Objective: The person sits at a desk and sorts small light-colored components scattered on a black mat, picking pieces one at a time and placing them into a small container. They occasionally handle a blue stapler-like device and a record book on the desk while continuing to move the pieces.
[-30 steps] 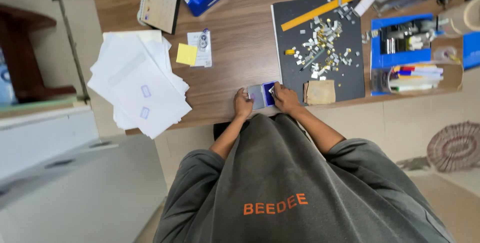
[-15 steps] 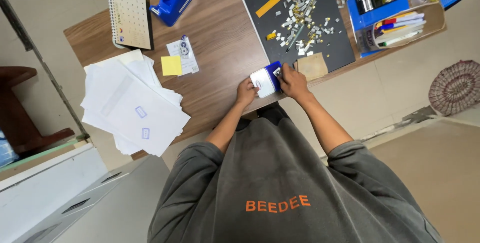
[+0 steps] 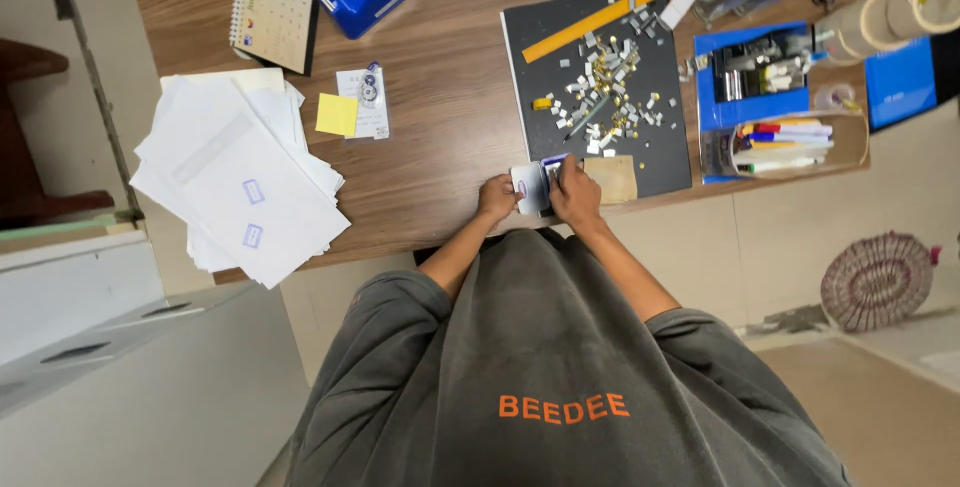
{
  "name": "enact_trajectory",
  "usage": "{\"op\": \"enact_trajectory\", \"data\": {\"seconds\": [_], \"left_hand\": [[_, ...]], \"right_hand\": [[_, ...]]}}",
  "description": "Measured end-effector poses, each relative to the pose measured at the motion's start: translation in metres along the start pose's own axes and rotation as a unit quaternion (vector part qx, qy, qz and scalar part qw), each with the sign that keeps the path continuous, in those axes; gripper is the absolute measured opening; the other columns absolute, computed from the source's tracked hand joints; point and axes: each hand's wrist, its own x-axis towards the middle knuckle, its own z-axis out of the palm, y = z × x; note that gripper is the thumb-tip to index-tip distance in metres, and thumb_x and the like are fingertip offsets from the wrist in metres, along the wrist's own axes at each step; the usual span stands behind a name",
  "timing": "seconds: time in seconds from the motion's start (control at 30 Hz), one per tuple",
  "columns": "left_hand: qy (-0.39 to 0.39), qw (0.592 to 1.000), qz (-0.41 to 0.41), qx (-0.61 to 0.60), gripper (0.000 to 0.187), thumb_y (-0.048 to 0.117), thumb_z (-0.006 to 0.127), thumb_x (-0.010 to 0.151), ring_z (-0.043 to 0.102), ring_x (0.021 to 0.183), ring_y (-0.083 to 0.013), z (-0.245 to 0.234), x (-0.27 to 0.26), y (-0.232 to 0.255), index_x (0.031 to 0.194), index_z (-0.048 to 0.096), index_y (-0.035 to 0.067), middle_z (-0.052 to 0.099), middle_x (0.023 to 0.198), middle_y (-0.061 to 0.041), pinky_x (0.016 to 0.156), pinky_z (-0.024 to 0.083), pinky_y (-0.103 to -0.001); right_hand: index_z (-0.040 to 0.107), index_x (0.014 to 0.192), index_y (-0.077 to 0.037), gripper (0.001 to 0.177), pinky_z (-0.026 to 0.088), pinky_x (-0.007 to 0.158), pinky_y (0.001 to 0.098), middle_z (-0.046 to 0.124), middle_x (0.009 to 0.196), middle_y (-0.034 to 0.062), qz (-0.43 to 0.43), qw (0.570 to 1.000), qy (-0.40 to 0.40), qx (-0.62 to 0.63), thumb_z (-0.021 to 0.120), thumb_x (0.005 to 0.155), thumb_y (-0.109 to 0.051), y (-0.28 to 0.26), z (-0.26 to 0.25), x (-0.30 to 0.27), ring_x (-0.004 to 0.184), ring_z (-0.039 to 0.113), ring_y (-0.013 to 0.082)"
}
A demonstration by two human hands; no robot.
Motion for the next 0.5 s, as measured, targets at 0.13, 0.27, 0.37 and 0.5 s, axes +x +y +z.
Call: {"op": "enact_trajectory", "data": {"seconds": [0.13,0.27,0.37,0.5], "left_hand": [[0.022,1.0,-0.008,-0.012,0.039,-0.007,0.076,0.081,0.074,0.079,-0.0178,0.006,0.001,0.0,0.119,0.068,-0.002,0.075,0.101,-0.012,0.06,0.063,-0.03],[0.023,0.998,-0.028,-0.047,0.036,-0.007,0.073,0.083,0.074,0.082,-0.017,-0.011,-0.011,0.017,0.119,0.068,-0.001,0.075,0.101,-0.012,0.064,0.063,-0.03],[0.077,0.995,0.029,-0.047,0.031,-0.006,0.07,0.087,0.074,0.083,-0.0154,-0.037,-0.025,0.019,0.117,0.07,-0.001,0.077,0.098,-0.01,0.069,0.061,-0.029],[0.242,0.951,0.191,-0.032,0.017,0.004,0.07,0.093,0.074,0.082,-0.0113,-0.111,-0.045,0.035,0.11,0.072,0.003,0.078,0.091,-0.006,0.074,0.059,-0.026]], "right_hand": [[0.045,0.112,-0.002,0.031,0.048,0.073,0.0614,0.07,0.09,0.0263,0.008,1.0,-0.016,0.006,0.06,0.095,-0.023,0.019,0.017,0.001,0.085,0.065,0.0516],[0.045,0.114,-0.002,0.032,0.049,0.072,0.0615,0.069,0.091,0.0274,-0.021,1.0,-0.012,0.007,0.059,0.095,-0.024,0.023,0.015,0.004,0.085,0.065,0.0521],[0.046,0.118,-0.003,0.035,0.049,0.071,0.0617,0.07,0.091,0.0272,-0.035,0.999,-0.038,0.004,0.059,0.097,-0.028,0.041,0.019,-0.002,0.085,0.065,0.0521],[0.048,0.12,-0.006,0.04,0.05,0.075,0.0609,0.072,0.095,0.0246,0.0,0.997,-0.069,-0.044,0.06,0.099,-0.037,0.043,0.018,0.012,0.088,0.068,0.0491]]}}
